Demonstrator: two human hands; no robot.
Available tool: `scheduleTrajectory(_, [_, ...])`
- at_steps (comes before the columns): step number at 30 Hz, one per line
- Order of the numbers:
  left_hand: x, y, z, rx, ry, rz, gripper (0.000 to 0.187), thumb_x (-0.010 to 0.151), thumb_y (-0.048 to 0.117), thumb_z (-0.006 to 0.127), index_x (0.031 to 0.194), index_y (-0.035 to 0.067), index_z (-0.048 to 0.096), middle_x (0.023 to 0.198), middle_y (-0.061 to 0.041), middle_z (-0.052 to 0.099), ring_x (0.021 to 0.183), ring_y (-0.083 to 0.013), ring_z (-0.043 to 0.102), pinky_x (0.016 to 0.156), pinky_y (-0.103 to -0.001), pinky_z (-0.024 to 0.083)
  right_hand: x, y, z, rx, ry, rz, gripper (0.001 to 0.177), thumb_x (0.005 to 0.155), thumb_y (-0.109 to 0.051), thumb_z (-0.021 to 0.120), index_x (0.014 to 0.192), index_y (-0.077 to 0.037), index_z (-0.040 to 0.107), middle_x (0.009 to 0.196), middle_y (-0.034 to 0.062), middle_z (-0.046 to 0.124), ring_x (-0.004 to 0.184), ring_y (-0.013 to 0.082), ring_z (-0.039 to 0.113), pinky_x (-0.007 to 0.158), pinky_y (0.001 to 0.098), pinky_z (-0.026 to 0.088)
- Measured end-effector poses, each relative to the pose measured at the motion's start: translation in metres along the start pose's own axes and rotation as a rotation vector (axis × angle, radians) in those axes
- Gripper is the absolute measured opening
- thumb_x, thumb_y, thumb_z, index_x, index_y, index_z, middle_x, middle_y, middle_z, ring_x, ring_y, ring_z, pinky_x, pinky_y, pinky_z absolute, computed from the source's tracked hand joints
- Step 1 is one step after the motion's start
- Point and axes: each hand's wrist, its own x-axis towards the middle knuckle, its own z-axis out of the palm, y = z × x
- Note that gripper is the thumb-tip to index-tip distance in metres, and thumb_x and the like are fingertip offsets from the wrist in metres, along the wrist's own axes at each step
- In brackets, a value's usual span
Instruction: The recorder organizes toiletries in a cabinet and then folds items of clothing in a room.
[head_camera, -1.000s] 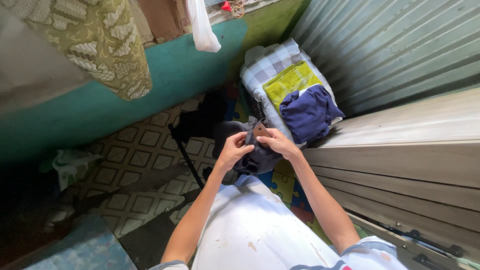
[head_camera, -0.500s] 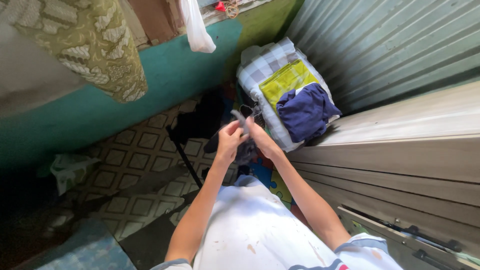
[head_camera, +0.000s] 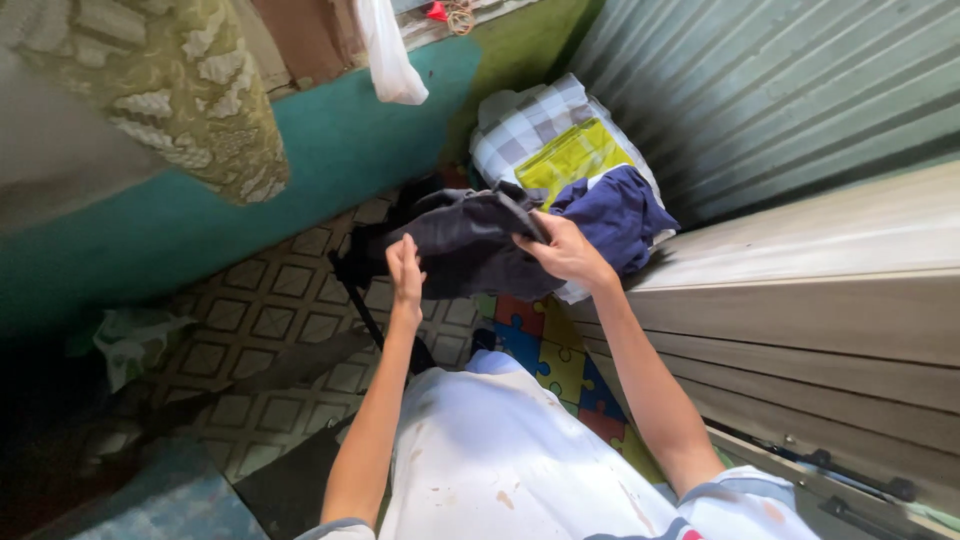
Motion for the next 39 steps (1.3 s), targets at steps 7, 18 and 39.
scheduleTrajectory(7, [-0.051,-0.024,0.014,-0.479,-0.069,-0.167,0.067,0.096,0.063,0.046,0.145,0.018,0.042,0.131,-0.003,0.056,0.116,-0.0213,0.051,0.099,-0.04,0.041,-0.031,-0.08,0.061,-0.098,-0.223,-0.374,0.021,0.096,-0.016,0.067,0.111,-0.003,0.061,0.099,0.0207,0.067,0.089,0.0339,0.064,0.08,0.0394,0.051])
scheduleTrajectory(18, [-0.077,0.046,0.022,-1.006,-0.318,-0.325,0.09,0.094,0.08,0.036,0.151,0.011,0.047,0.152,-0.013,0.051,0.136,-0.0326,0.051,0.118,-0.049,0.039,0.037,0.085,0.02,0.123,-0.167,0.065,0.046,0.092,-0.028,0.068,0.13,-0.002,0.066,0.122,0.0114,0.074,0.111,0.0197,0.066,0.099,0.0314,0.053])
scheduleTrajectory(39, [-0.063,0.049,0.208,0.138,-0.553,-0.337,0.053,0.092,0.03,0.074,0.132,-0.004,0.065,0.118,-0.017,0.072,0.093,-0.0193,0.061,0.078,-0.038,0.05,-0.01,0.112,-0.171,-0.094,0.32,0.22,0.061,0.064,-0.032,0.092,0.112,-0.001,0.071,0.109,0.0118,0.077,0.1,0.0233,0.072,0.091,0.0371,0.058])
